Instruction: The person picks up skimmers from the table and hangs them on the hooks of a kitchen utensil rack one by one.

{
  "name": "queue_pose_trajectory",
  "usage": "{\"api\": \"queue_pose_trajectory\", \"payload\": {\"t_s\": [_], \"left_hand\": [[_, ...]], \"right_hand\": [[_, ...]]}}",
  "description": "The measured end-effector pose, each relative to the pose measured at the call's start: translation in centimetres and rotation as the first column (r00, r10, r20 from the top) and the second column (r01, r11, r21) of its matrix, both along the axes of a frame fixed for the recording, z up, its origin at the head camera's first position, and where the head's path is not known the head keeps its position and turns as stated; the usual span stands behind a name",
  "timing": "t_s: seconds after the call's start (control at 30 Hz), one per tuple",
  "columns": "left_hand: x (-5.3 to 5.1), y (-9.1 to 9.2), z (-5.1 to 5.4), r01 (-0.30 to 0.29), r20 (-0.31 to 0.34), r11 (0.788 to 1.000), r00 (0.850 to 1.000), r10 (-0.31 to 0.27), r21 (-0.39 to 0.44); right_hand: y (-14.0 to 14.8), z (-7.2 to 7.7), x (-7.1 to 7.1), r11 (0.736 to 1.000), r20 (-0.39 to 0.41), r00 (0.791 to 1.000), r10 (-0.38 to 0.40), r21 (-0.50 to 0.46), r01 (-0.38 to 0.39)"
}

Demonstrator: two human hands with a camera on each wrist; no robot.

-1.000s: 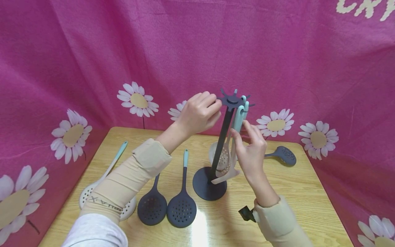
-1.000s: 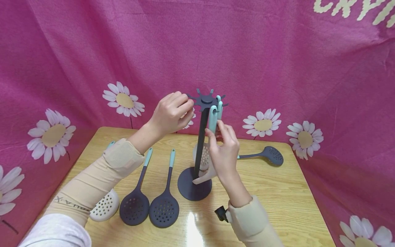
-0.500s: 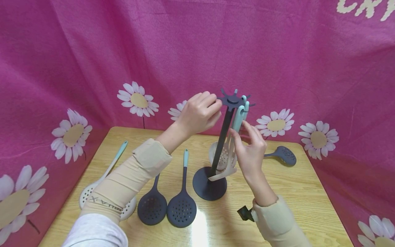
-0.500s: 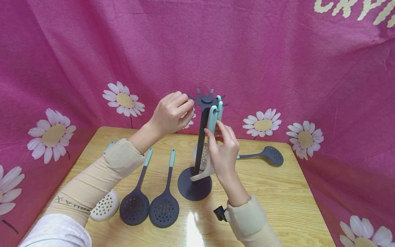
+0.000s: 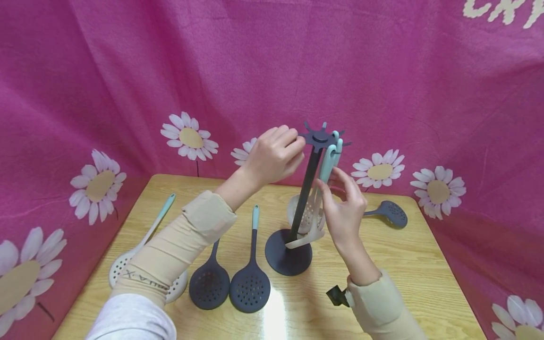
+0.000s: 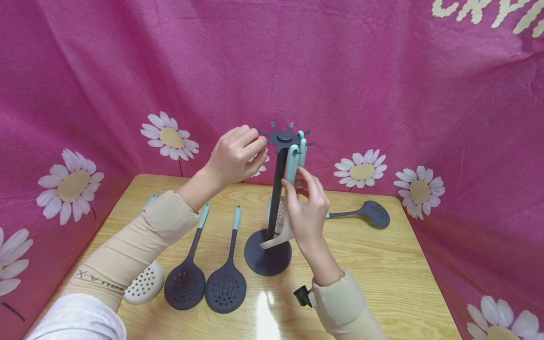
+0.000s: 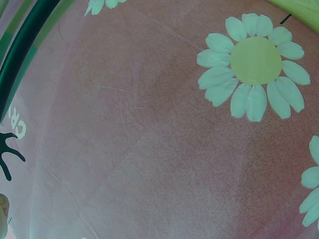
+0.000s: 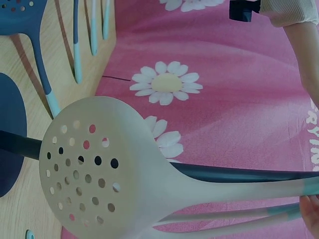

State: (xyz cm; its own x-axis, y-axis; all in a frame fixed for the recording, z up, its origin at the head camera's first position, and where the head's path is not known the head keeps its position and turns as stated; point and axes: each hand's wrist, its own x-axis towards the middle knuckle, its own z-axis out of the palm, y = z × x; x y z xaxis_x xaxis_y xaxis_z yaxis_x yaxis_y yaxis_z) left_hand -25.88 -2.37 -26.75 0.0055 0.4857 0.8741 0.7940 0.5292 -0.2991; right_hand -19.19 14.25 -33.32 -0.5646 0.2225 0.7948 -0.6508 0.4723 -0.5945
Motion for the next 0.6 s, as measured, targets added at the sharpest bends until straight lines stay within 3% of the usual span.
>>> {"api": "queue_pose_trajectory", "payload": {"t_s": [0.2, 0.37, 0.47, 0.6], "left_hand": [[0.1, 0.0, 0.1, 0.003, 0.009, 1.000, 1.000, -0.003, 0.002], [0.1, -0.1, -0.5, 0.005, 0.092, 0.999, 0.996, -0.009, 0.039], [0.2, -0.1, -1.3, 0.035, 0.195, 0.993, 0.979, -0.056, 0.112], [0.1, -0.3, -3.1, 0.043, 0.323, 0.972, 0.939, -0.118, 0.231]], "right_hand": [[0.4, -0.2, 0.3, 1.000, -0.036, 0.999, 0.014, 0.007, -0.014], [0.8, -0.8, 0.2, 0.999, -0.212, 0.977, 0.031, -0.007, -0.033], [1.2, -1.7, -0.2, 1.000, -0.313, 0.950, 0.015, -0.007, -0.018], [1.9, -3.2, -0.6, 1.000, -0.381, 0.924, -0.026, -0.023, 0.018]]}}
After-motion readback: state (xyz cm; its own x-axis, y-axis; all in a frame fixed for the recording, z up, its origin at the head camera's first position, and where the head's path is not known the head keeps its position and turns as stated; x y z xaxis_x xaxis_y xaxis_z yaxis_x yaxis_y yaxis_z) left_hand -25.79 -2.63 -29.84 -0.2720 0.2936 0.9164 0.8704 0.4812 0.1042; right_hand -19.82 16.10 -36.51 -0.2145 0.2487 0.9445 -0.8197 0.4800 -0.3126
